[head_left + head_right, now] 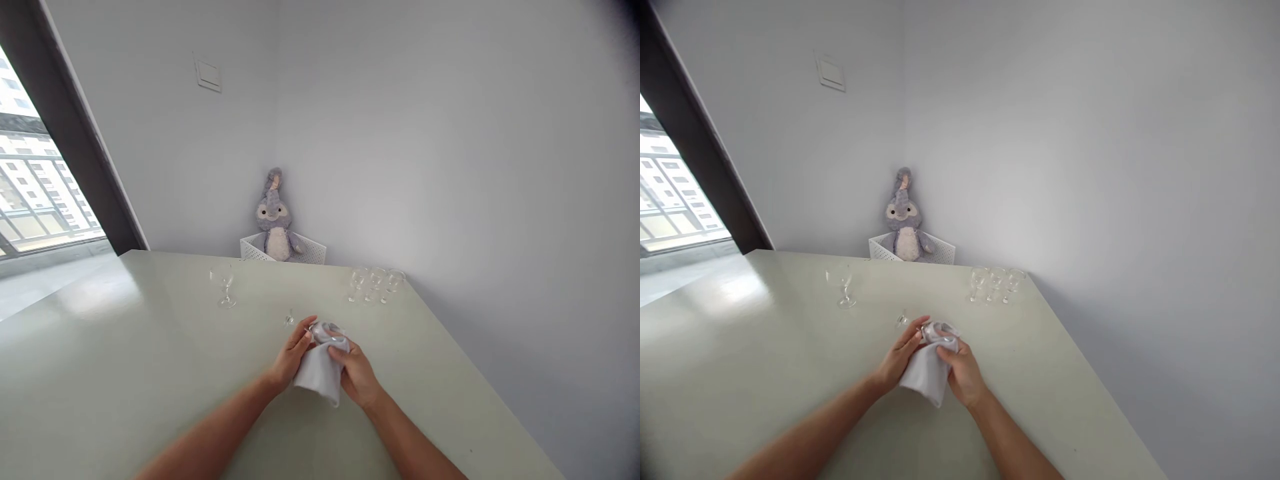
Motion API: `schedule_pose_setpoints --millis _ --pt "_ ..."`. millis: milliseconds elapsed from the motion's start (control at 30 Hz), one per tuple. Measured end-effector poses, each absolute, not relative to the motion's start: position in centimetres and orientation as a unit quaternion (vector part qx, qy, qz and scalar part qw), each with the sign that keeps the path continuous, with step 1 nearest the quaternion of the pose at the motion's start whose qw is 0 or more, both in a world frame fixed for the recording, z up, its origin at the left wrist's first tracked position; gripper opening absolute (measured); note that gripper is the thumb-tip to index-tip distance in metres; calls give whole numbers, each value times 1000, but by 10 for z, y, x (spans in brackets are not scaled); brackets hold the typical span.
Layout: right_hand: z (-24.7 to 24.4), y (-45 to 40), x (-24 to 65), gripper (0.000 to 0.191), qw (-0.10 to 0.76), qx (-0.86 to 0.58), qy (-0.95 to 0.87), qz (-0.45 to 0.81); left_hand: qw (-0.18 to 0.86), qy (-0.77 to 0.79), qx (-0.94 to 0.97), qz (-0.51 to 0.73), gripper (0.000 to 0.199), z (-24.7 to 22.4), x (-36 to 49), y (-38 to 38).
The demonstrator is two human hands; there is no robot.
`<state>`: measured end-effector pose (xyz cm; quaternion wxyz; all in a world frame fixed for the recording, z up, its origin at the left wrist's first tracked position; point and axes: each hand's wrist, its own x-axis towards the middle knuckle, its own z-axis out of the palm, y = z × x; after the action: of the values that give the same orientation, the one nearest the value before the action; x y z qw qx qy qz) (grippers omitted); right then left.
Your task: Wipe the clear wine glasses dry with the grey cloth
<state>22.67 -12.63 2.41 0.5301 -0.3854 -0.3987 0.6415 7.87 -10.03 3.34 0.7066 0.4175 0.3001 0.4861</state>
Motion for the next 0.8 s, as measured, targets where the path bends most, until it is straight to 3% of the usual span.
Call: schedule_pose_setpoints --millis 67,167,300,367,433,633,700,800 --pt "28 -126 230 35 543 -351 -310 697 714 251 427 495 44 41 80 -103" --pt "36 -132 228 39 527 -331 -326 712 715 241 427 498 43 45 77 -101" --pt "38 -141 216 49 492 -371 -525 587 658 329 459 499 27 32 70 -93" --pt "36 -142 213 45 472 -396 -598 512 632 353 487 489 15 27 68 -91" --pt "32 -139 215 37 468 -422 -604 487 626 349 501 485 15 27 68 -93" --pt "28 -128 227 37 532 -389 -345 668 731 241 452 451 47 45 73 -100" --pt "29 -130 225 40 522 -376 -362 675 720 259 448 462 44 41 73 -95" --pt "29 -135 219 41 502 -415 -485 584 651 323 503 468 30 27 72 -86"
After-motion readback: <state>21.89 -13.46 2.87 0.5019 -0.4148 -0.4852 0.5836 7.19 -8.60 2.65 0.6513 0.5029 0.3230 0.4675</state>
